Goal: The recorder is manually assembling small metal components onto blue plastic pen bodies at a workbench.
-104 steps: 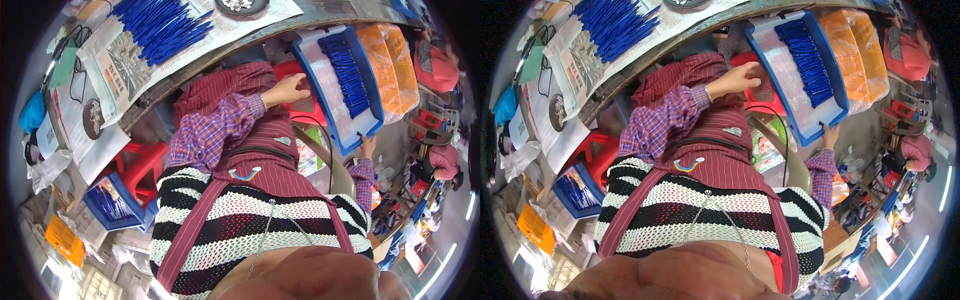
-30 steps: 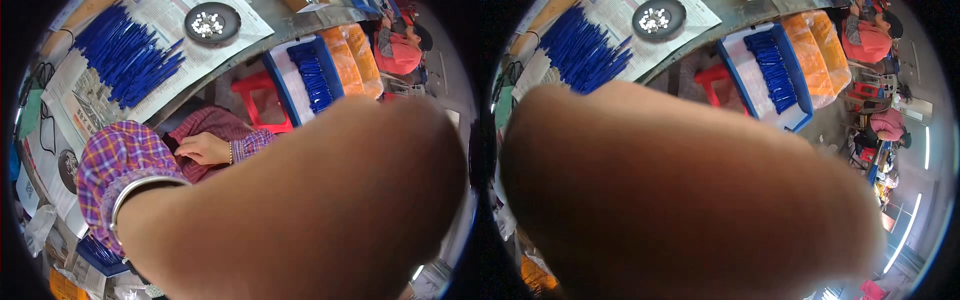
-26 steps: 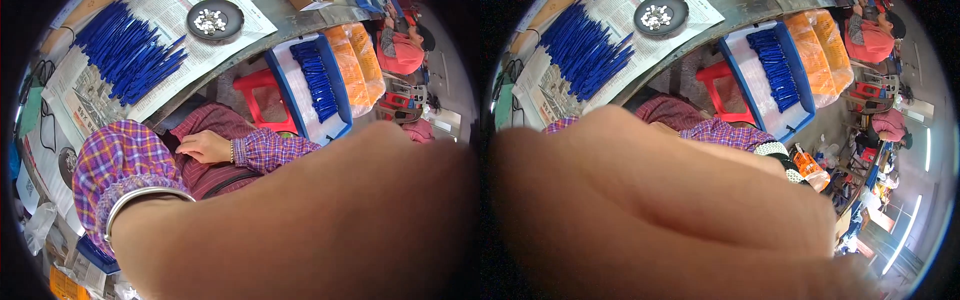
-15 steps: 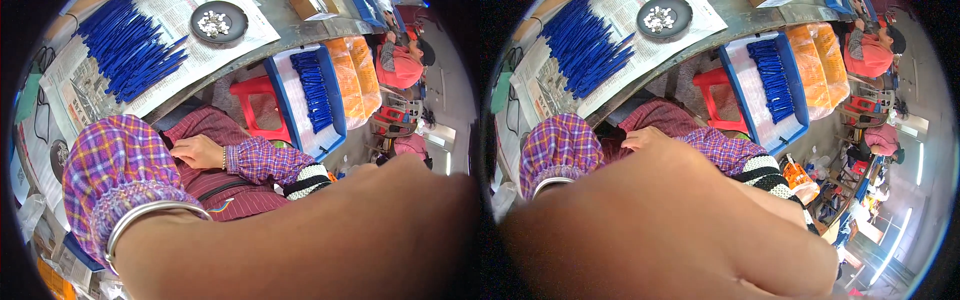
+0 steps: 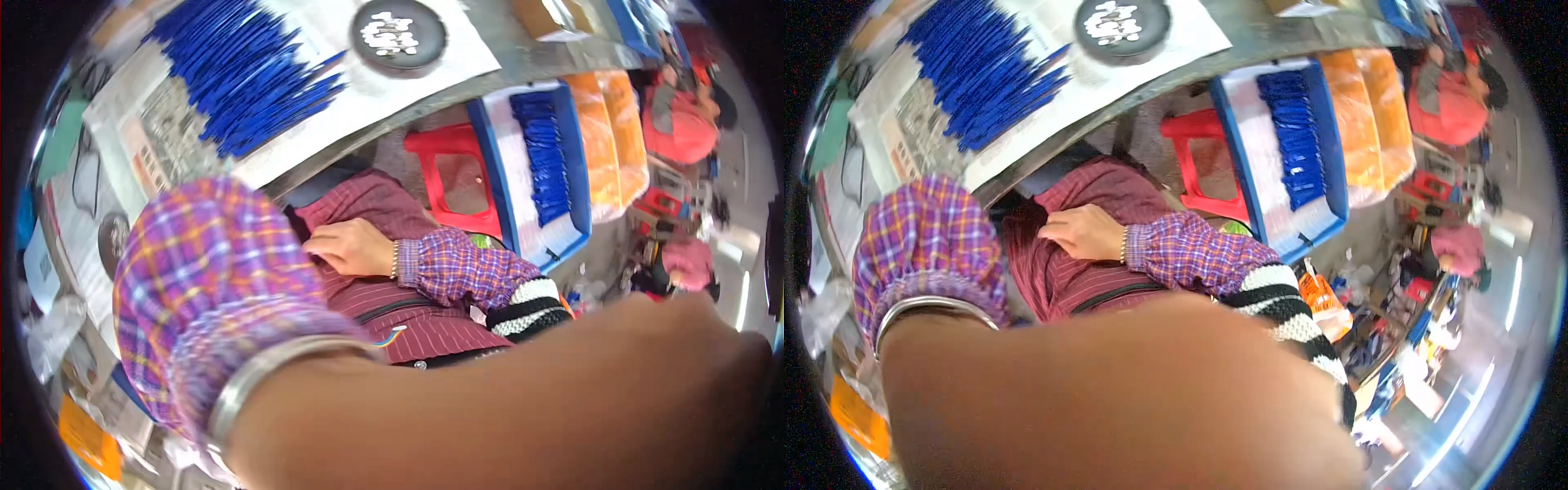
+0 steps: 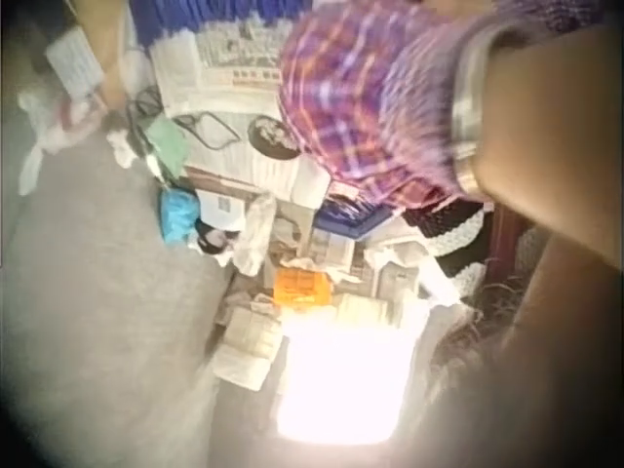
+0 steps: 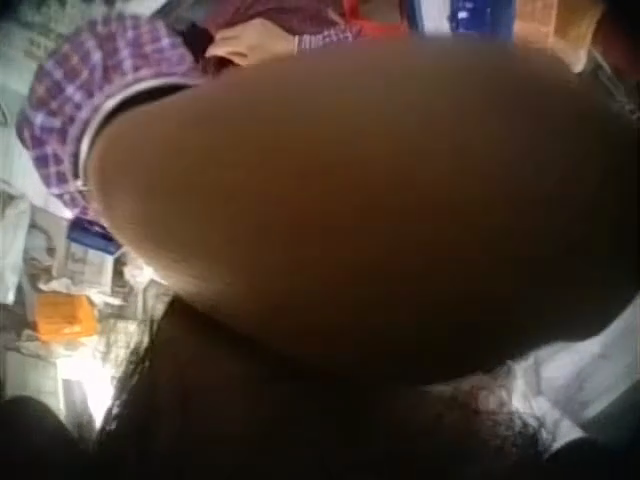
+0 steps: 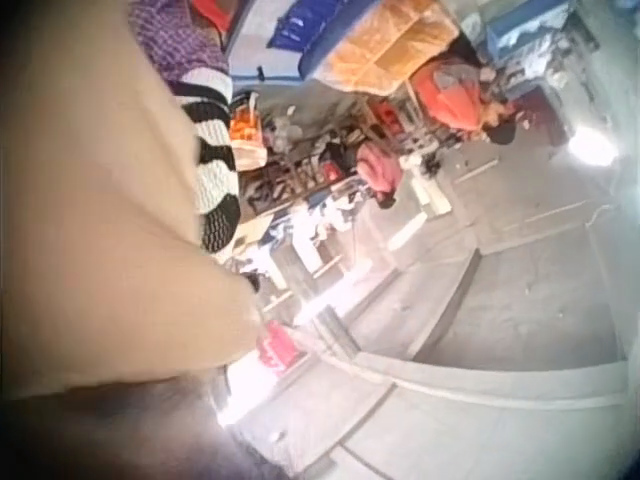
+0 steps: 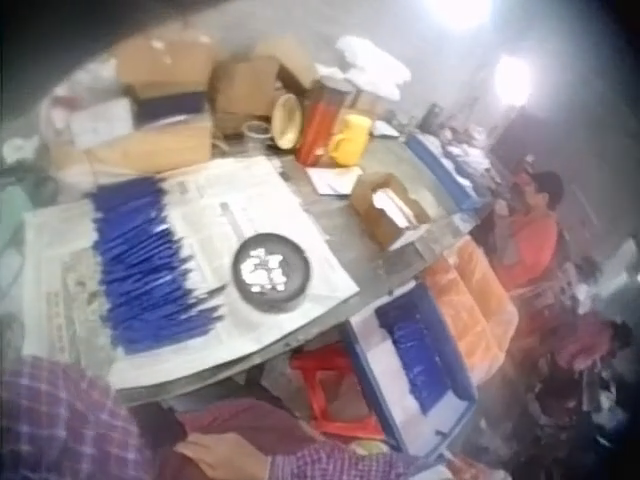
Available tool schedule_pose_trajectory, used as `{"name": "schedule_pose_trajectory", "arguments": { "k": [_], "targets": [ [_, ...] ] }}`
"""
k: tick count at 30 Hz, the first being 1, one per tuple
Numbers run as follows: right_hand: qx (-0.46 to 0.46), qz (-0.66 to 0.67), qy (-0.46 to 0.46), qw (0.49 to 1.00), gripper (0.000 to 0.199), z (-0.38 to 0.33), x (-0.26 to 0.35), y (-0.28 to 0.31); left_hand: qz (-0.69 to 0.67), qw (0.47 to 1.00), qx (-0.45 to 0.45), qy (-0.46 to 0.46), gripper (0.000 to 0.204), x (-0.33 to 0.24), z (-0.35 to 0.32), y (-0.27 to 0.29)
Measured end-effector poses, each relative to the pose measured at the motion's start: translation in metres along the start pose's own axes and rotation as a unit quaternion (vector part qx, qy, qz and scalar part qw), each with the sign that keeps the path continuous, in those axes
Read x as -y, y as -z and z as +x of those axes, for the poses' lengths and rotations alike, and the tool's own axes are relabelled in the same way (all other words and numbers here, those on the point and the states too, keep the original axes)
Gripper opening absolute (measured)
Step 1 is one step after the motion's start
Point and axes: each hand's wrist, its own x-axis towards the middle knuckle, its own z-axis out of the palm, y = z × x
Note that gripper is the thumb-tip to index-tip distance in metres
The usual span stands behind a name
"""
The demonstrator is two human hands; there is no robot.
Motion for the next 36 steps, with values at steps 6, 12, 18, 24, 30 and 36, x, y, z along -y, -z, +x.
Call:
{"name": "schedule_pose_trajectory", "arguments": {
  "k": [6,12,18,24,30,36],
  "targets": [
    [0.009,-0.034,0.003,0.999,0.018,0.003,-0.002,0.004,-0.05,0.994,0.088,0.036,0.016,0.011,0.022,-0.008],
    [0.021,-0.029,0.019,0.999,0.016,0.004,-0.003,-0.004,-0.067,0.989,0.122,0.055,0.016,0.019,0.03,-0.015],
    [-0.011,-0.011,0.015,1.0,0.017,0.003,-0.005,-0.003,-0.046,0.992,0.112,0.028,0.016,0.016,0.03,-0.001],
    [0.065,0.234,-0.098,0.965,0.017,0.02,0.015,0.007,-0.027,0.998,0.054,0.012,0.016,0.004,0.007,0.006],
    [0.04,-0.013,0.005,0.999,0.019,0.01,0.003,0.005,-0.005,1.0,0.005,0.007,0.016,-0.017,-0.023,0.01],
    [0.051,0.04,0.004,0.998,0.02,0.021,0.025,0.014,0.036,0.999,0.003,0.005,0.016,-0.041,-0.045,0.009]
  ]
}}
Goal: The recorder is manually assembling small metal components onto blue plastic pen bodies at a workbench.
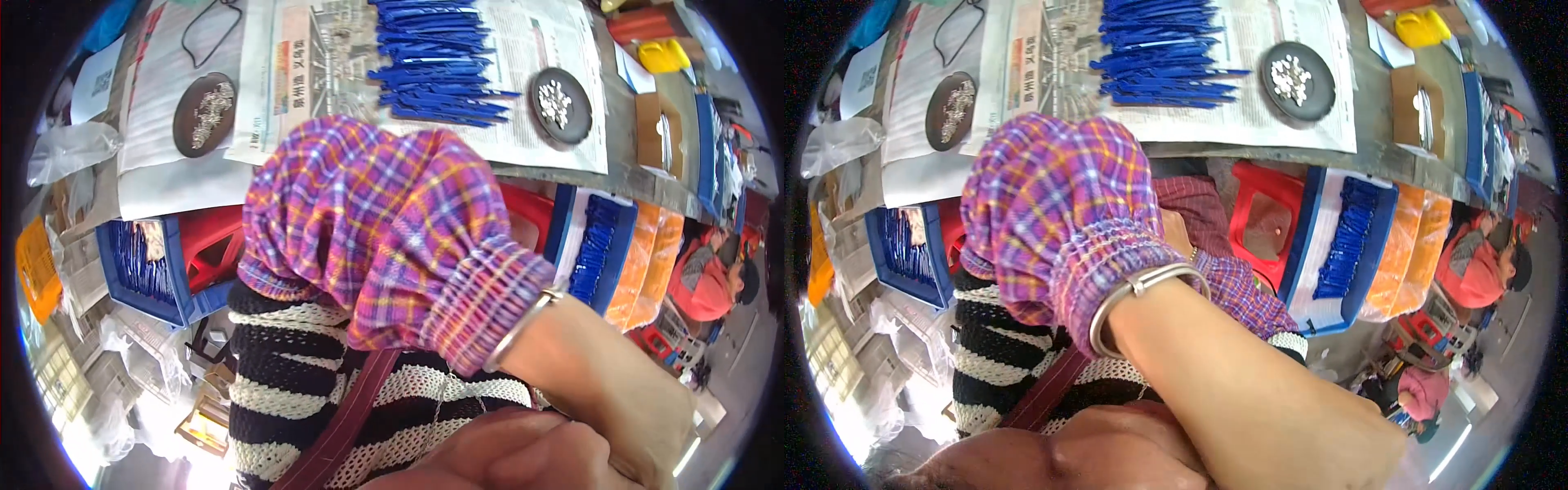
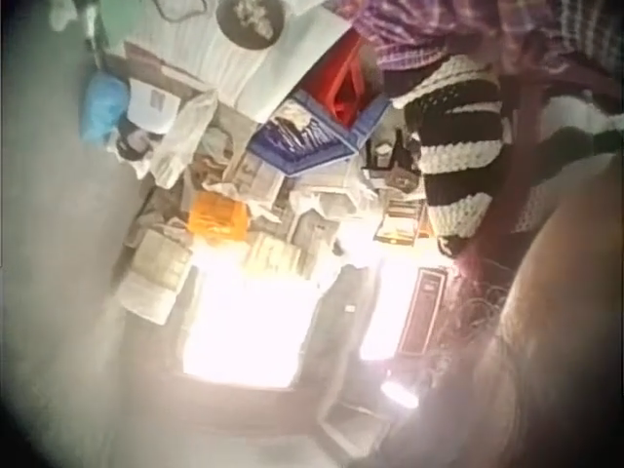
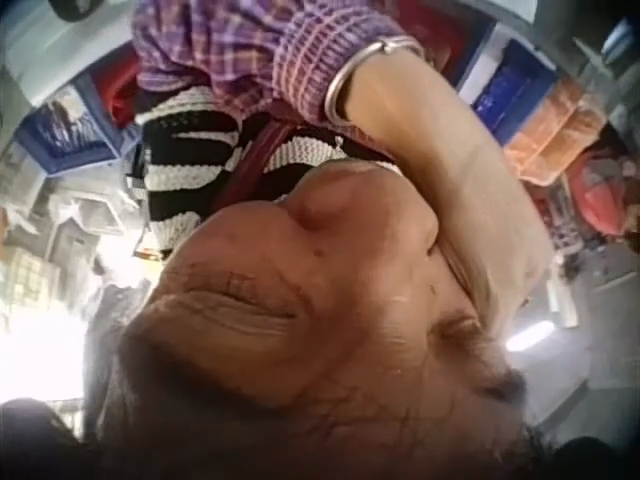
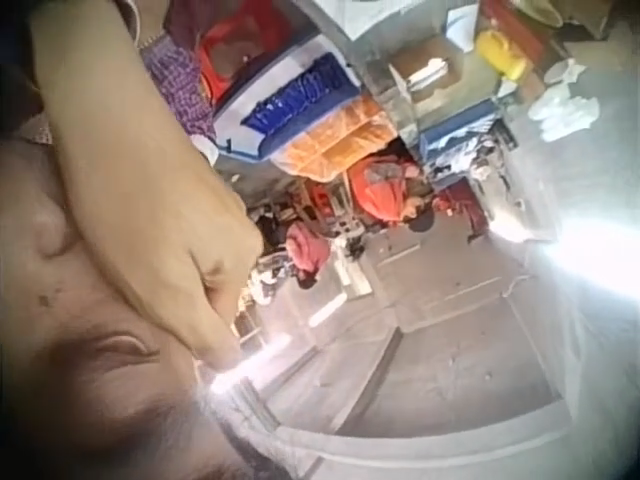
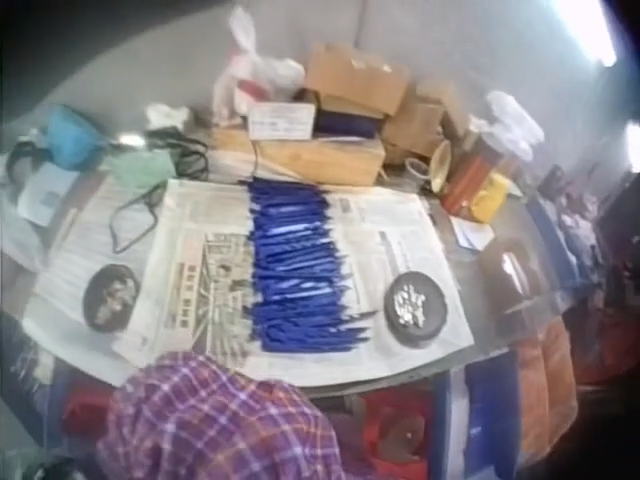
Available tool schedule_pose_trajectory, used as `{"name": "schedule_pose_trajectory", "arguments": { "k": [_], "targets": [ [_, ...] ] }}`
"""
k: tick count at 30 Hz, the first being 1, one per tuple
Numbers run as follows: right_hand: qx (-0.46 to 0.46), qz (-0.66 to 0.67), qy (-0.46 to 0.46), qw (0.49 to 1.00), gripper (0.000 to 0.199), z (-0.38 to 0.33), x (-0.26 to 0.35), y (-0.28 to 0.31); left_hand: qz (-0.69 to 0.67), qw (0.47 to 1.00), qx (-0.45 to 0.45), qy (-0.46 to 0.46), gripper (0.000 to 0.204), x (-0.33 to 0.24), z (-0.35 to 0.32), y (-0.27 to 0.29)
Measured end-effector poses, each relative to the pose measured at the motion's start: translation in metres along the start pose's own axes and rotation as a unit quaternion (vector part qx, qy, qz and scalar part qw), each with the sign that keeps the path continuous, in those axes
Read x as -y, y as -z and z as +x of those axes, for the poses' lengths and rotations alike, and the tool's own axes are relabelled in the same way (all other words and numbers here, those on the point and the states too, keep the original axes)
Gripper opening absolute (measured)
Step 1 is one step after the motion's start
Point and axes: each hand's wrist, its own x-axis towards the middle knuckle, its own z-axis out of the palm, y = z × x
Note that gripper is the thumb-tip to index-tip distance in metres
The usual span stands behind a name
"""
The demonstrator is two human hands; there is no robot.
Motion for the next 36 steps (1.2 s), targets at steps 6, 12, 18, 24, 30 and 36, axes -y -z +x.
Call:
{"name": "schedule_pose_trajectory", "arguments": {
  "k": [6,12,18,24,30,36],
  "targets": [
    [0.009,0.049,-0.018,0.999,0.022,0.012,0.02,0.019,0.025,1.0,0.004,0.002,0.016,-0.016,-0.02,-0.001],
    [-0.008,-0.028,-0.037,0.999,0.021,0.011,0.007,0.043,0.078,0.995,-0.051,-0.02,0.012,-0.008,-0.048,0.003],
    [-0.198,0.008,-0.114,0.973,0.015,0.039,0.008,0.112,0.147,0.96,-0.239,0.009,0.013,0.013,-0.107,0.021],
    [-0.184,-0.156,-0.053,0.969,0.037,0.068,-0.025,0.139,0.133,0.94,-0.313,0.038,0.017,0.04,-0.13,0.018],
    [-0.172,-0.231,-0.031,0.957,0.04,0.08,-0.047,0.125,0.025,0.933,-0.358,0.03,0.008,0.057,-0.13,0.011],
    [-0.15,-0.134,-0.045,0.978,0.037,0.085,-0.027,0.115,0.041,0.938,-0.342,0.042,0.005,0.065,-0.127,0.019]
  ]
}}
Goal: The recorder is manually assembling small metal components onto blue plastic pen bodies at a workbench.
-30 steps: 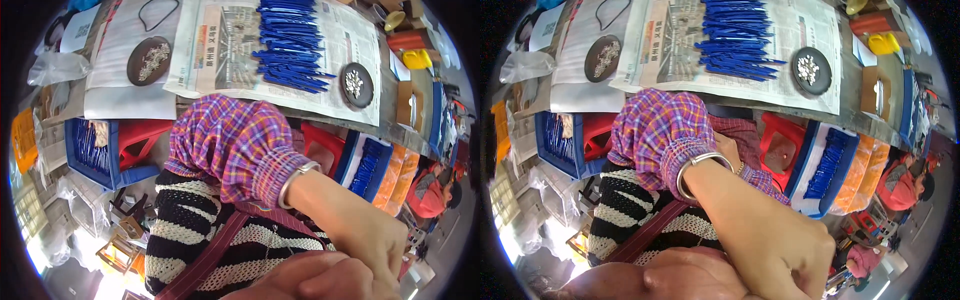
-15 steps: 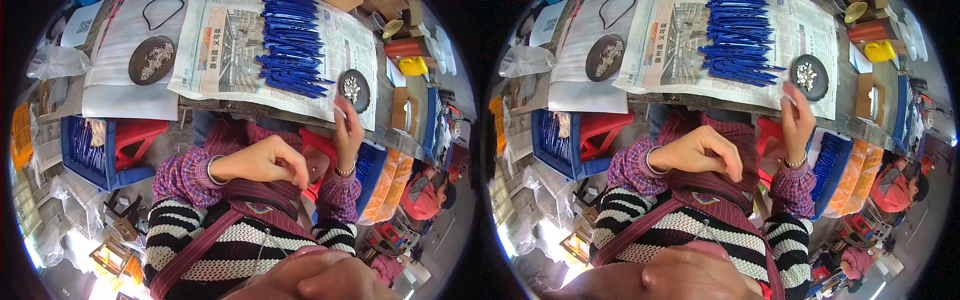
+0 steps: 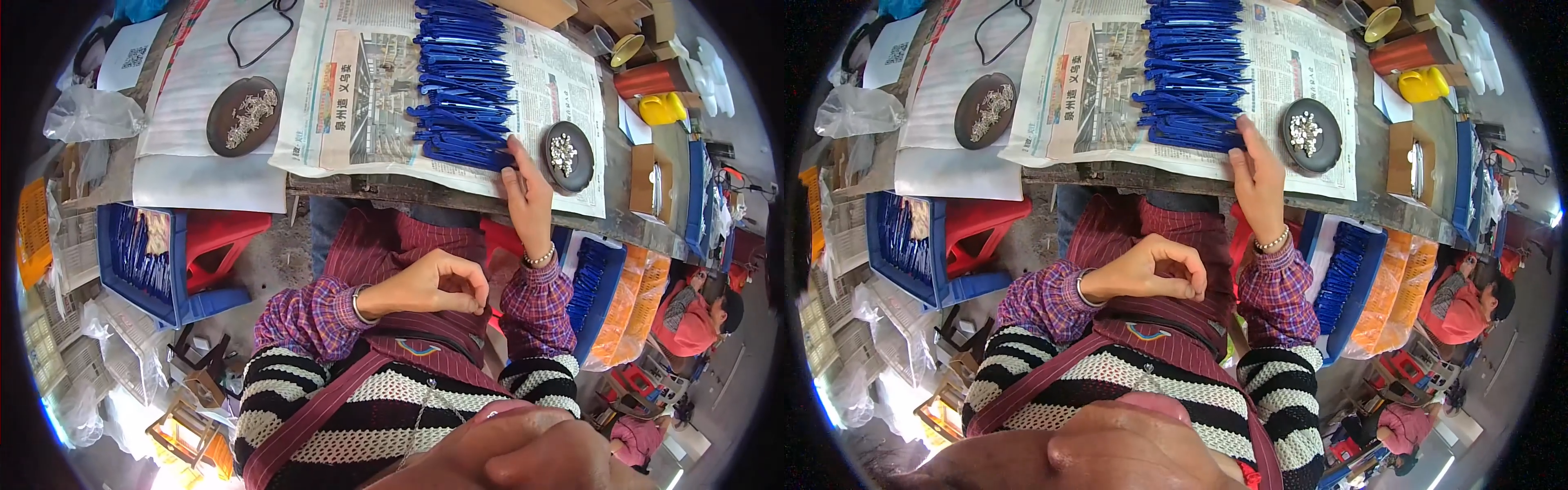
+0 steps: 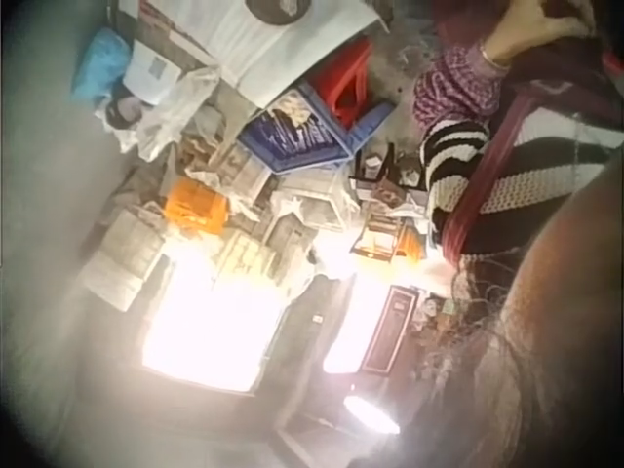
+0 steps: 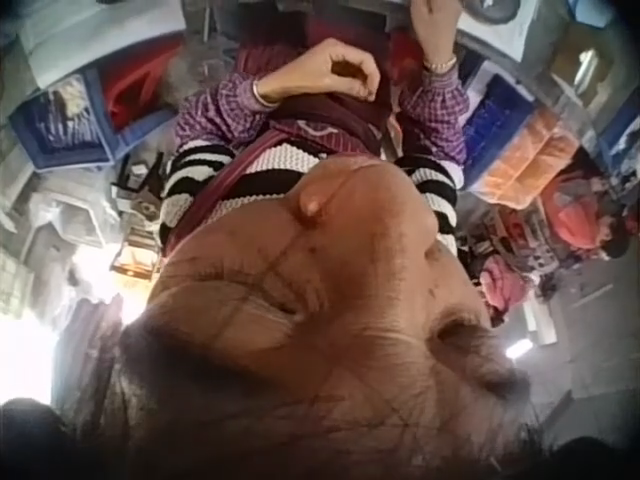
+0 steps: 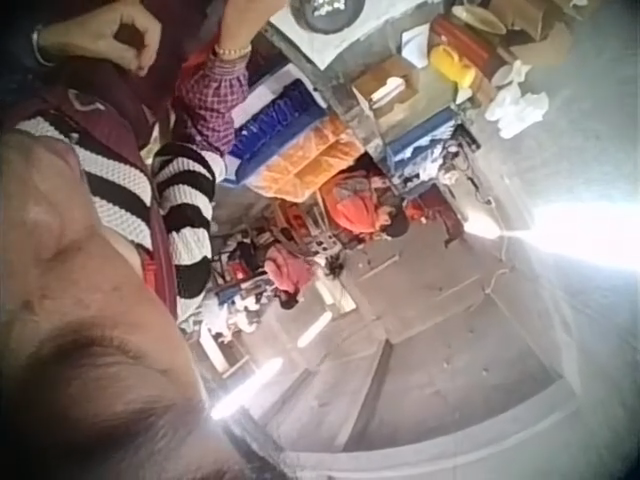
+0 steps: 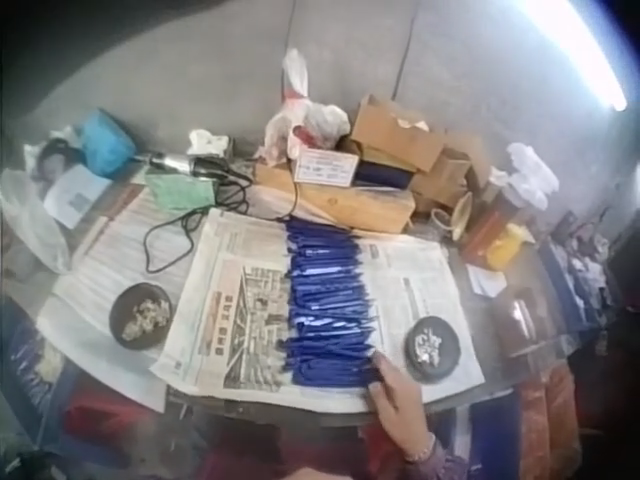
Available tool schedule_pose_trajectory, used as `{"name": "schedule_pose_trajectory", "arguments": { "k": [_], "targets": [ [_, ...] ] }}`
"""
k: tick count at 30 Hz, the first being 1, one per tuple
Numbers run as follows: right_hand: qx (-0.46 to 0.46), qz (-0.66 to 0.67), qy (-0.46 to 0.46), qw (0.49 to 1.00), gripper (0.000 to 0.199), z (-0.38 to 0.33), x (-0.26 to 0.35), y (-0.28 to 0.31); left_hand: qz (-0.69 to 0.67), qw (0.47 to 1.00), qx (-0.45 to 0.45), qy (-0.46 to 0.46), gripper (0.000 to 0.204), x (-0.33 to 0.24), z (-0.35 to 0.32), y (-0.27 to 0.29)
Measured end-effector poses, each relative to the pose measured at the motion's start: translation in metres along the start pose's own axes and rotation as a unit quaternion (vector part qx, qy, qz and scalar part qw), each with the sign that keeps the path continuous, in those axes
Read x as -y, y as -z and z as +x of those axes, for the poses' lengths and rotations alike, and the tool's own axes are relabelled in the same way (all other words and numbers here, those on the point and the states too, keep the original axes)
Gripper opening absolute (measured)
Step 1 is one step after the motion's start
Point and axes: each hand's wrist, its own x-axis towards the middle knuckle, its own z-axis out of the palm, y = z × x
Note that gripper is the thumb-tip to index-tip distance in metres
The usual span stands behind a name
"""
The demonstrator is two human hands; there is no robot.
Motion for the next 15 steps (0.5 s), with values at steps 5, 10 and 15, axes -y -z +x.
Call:
{"name": "schedule_pose_trajectory", "arguments": {
  "k": [5,10,15],
  "targets": [
    [0.002,-0.026,0.044,0.999,0.03,0.004,0.013,-0.002,0.018,0.999,-0.033,0.015,0.005,0.008,0.0,-0.001],
    [0.008,-0.063,0.054,0.997,0.028,-0.009,0.021,0.012,0.099,0.993,-0.021,-0.068,0.005,0.024,0.011,0.004],
    [0.031,0.104,0.001,0.994,0.024,-0.027,0.033,0.005,0.016,0.996,-0.048,-0.071,0.004,0.034,0.004,0.003]
  ]
}}
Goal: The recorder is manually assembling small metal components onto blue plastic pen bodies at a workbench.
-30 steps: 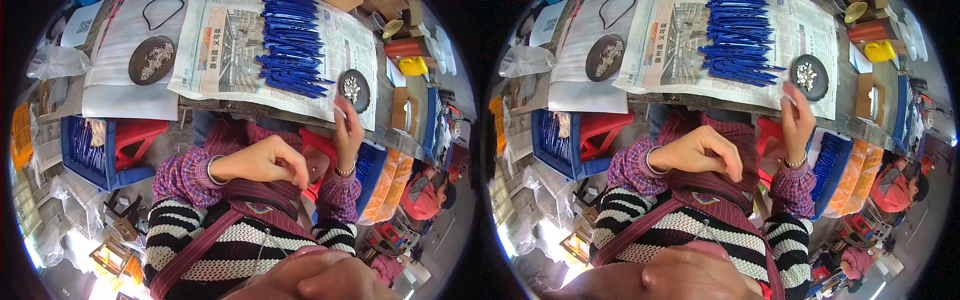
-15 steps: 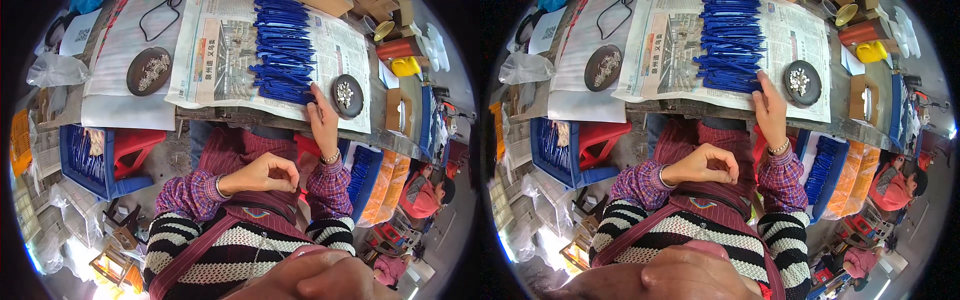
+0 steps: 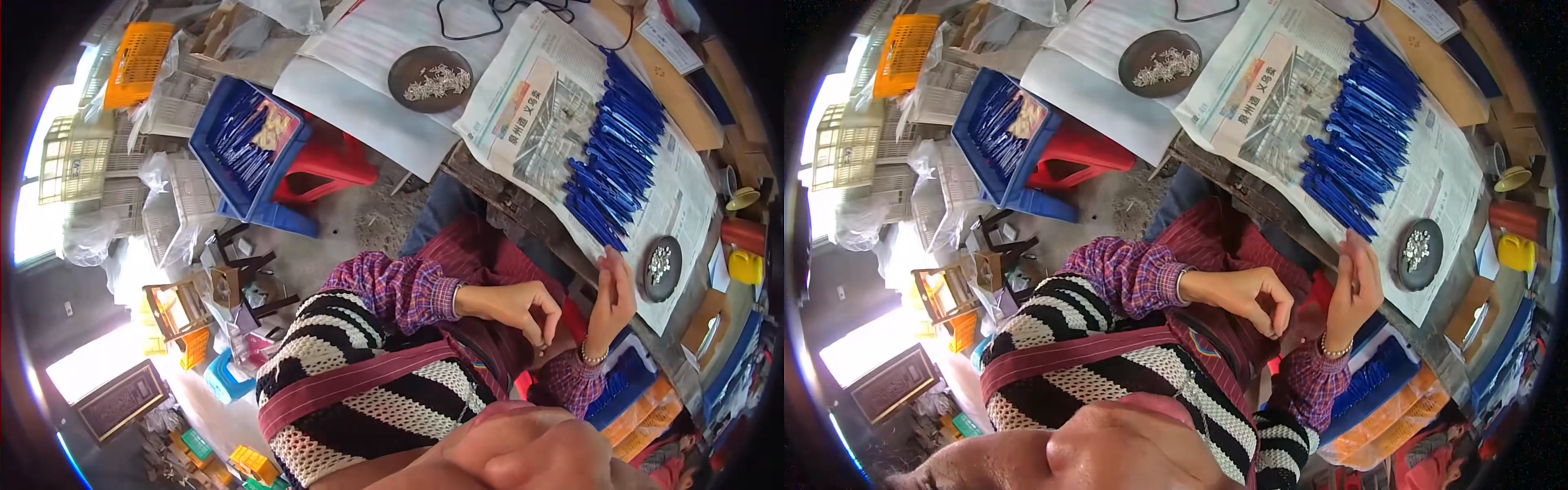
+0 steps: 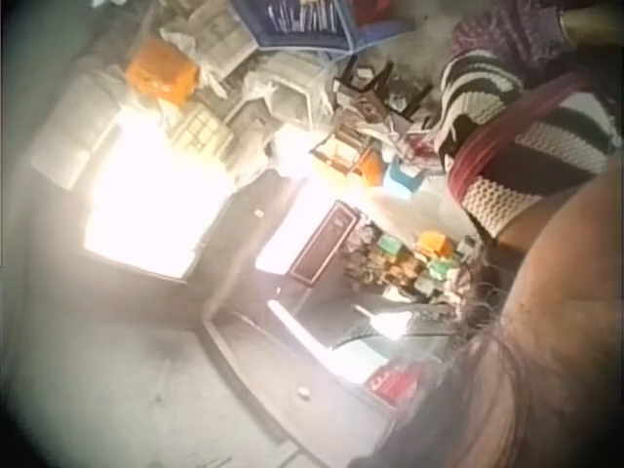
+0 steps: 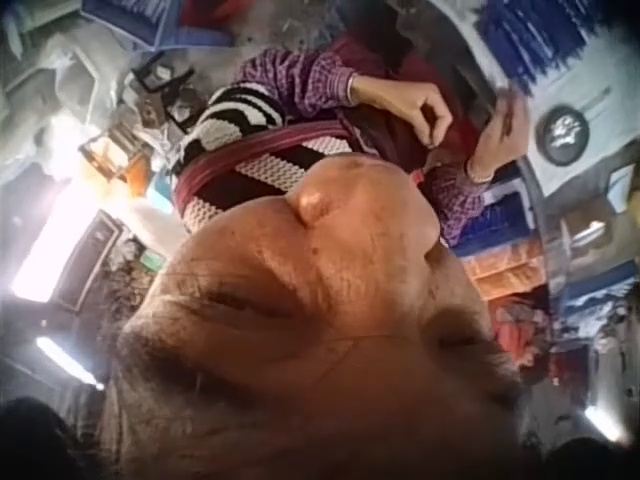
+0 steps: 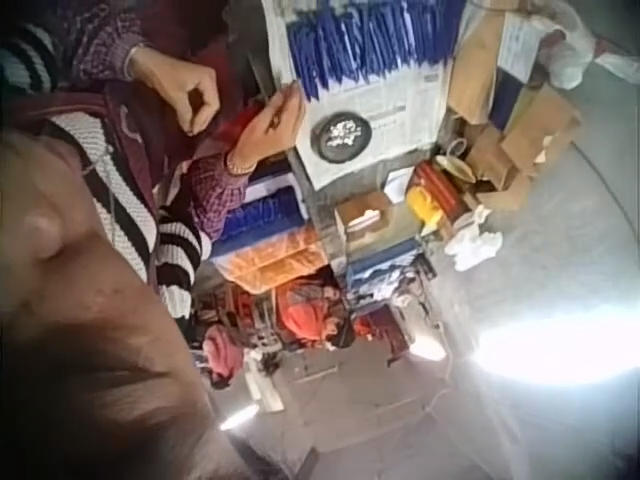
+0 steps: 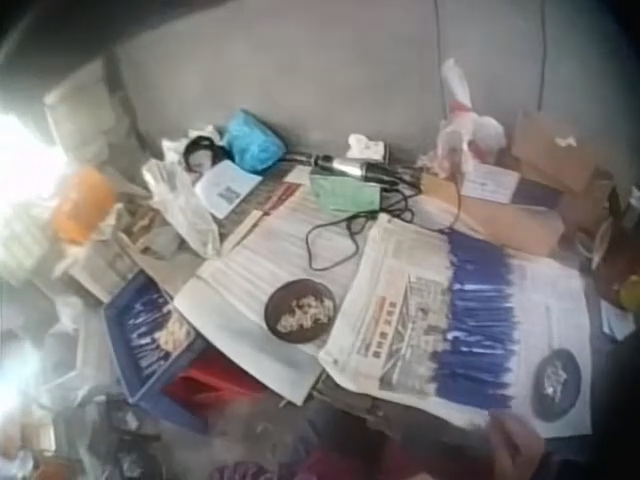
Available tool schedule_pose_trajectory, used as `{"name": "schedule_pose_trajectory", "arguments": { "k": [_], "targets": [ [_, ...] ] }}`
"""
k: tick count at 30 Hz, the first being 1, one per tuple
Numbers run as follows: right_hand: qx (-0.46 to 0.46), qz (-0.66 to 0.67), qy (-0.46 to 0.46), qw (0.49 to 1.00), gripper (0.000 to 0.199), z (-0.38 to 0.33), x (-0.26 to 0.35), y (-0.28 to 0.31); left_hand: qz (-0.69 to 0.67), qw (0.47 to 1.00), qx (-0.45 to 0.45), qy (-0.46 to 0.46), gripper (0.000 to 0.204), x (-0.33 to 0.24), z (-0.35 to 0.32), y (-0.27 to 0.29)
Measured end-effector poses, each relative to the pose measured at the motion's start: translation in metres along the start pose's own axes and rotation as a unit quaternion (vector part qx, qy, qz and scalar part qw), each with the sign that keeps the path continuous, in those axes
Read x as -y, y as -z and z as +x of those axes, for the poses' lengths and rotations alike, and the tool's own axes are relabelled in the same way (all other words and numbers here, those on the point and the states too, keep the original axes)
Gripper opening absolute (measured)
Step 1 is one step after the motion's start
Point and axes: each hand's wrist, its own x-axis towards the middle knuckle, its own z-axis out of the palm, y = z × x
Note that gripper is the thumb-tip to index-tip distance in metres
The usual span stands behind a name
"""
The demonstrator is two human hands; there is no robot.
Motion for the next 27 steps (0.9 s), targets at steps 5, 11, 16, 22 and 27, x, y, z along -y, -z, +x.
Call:
{"name": "schedule_pose_trajectory", "arguments": {
  "k": [5,11,16,22,27],
  "targets": [
    [0.013,0.017,-0.034,0.999,0.021,-0.015,0.008,0.006,-0.01,0.998,0.035,0.047,0.008,0.003,0.001,0.004],
    [0.015,0.028,-0.057,0.998,0.015,-0.03,0.009,0.011,0.016,0.997,0.073,0.031,0.007,0.012,0.009,-0.003],
    [0.066,0.139,-0.094,0.984,0.015,-0.039,0.01,0.003,0.005,0.992,0.091,0.09,0.008,0.008,0.006,-0.006],
    [0.052,0.187,-0.122,0.973,0.016,-0.053,0.021,0.007,0.009,0.99,0.115,0.084,0.006,-0.005,0.004,-0.021],
    [0.08,0.189,-0.149,0.967,0.017,-0.065,0.017,0.009,0.038,0.993,0.079,0.076,0.009,-0.011,-0.008,-0.016]
  ]
}}
